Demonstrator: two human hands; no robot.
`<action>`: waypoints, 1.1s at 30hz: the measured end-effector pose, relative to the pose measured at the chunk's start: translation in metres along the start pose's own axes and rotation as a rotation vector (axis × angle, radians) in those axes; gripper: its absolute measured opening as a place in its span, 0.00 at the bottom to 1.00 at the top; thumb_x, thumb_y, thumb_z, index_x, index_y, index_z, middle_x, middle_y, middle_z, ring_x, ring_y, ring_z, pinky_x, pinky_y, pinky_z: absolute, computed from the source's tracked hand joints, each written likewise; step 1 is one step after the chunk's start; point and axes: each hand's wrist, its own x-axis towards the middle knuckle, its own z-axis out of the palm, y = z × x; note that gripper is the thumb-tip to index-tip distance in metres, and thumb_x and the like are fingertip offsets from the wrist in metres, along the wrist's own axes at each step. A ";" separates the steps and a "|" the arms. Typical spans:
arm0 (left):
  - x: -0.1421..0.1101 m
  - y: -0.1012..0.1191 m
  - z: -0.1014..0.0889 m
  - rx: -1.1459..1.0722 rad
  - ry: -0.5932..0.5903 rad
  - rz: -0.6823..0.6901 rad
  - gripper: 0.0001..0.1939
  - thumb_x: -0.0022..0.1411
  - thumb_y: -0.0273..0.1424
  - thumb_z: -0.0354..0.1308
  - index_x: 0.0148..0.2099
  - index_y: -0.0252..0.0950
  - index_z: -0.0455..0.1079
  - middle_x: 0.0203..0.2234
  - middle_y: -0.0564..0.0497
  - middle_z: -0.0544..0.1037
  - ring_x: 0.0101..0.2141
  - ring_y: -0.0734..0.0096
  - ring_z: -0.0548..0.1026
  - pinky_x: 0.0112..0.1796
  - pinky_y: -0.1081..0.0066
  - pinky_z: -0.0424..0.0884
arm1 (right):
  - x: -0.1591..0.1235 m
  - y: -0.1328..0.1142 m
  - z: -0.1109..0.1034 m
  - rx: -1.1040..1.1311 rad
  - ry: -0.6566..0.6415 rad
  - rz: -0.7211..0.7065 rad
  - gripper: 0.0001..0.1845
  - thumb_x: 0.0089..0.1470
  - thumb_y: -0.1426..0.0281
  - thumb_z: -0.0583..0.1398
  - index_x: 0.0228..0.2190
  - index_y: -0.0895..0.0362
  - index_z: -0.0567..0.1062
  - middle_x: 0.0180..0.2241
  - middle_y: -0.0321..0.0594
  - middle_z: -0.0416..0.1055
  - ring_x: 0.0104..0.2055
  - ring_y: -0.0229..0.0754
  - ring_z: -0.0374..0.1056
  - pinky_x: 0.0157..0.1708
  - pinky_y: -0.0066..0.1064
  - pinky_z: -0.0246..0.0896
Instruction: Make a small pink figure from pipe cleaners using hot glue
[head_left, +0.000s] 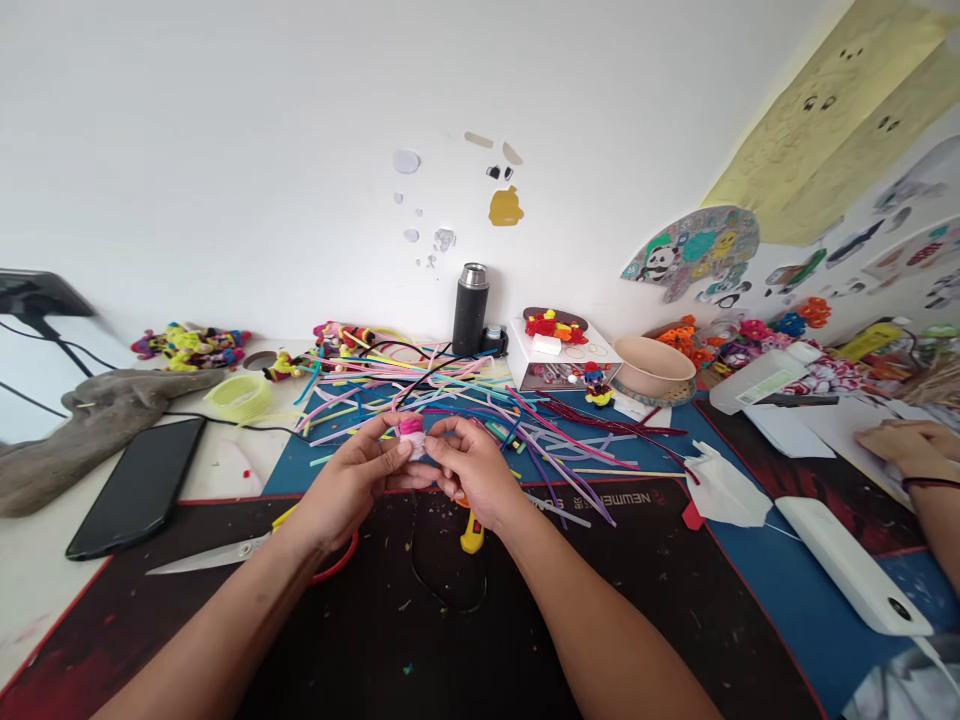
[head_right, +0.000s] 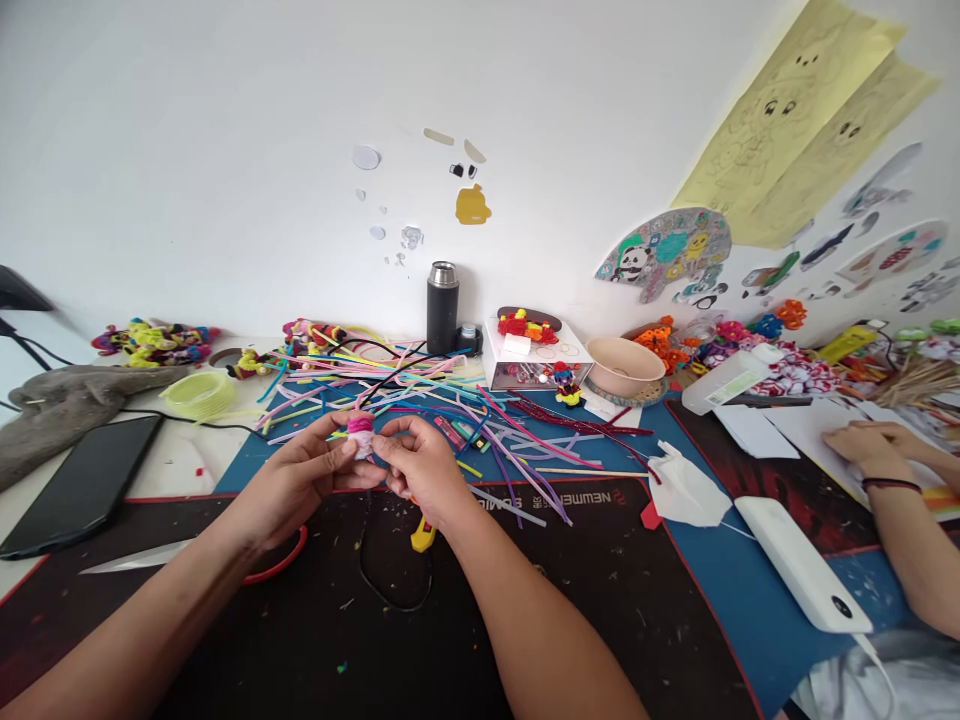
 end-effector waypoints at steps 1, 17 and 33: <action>0.000 0.000 0.000 0.009 0.002 0.008 0.30 0.55 0.40 0.80 0.54 0.41 0.71 0.33 0.51 0.87 0.34 0.53 0.89 0.39 0.60 0.85 | 0.000 0.000 0.000 0.001 0.003 -0.001 0.26 0.45 0.54 0.75 0.37 0.54 0.73 0.18 0.22 0.66 0.14 0.29 0.53 0.12 0.22 0.42; 0.008 -0.005 -0.007 -0.055 0.167 0.169 0.21 0.52 0.40 0.82 0.45 0.40 0.82 0.48 0.44 0.87 0.52 0.56 0.82 0.56 0.64 0.74 | -0.002 0.003 0.003 -0.256 0.015 -0.177 0.23 0.60 0.50 0.66 0.46 0.56 0.75 0.16 0.22 0.62 0.14 0.32 0.55 0.16 0.25 0.47; 0.008 -0.009 -0.007 -0.135 0.150 0.080 0.22 0.46 0.36 0.84 0.43 0.38 0.84 0.40 0.48 0.86 0.42 0.63 0.81 0.47 0.68 0.79 | -0.004 0.004 0.009 -0.072 -0.043 -0.075 0.23 0.51 0.51 0.72 0.38 0.55 0.76 0.15 0.21 0.59 0.14 0.31 0.52 0.15 0.25 0.41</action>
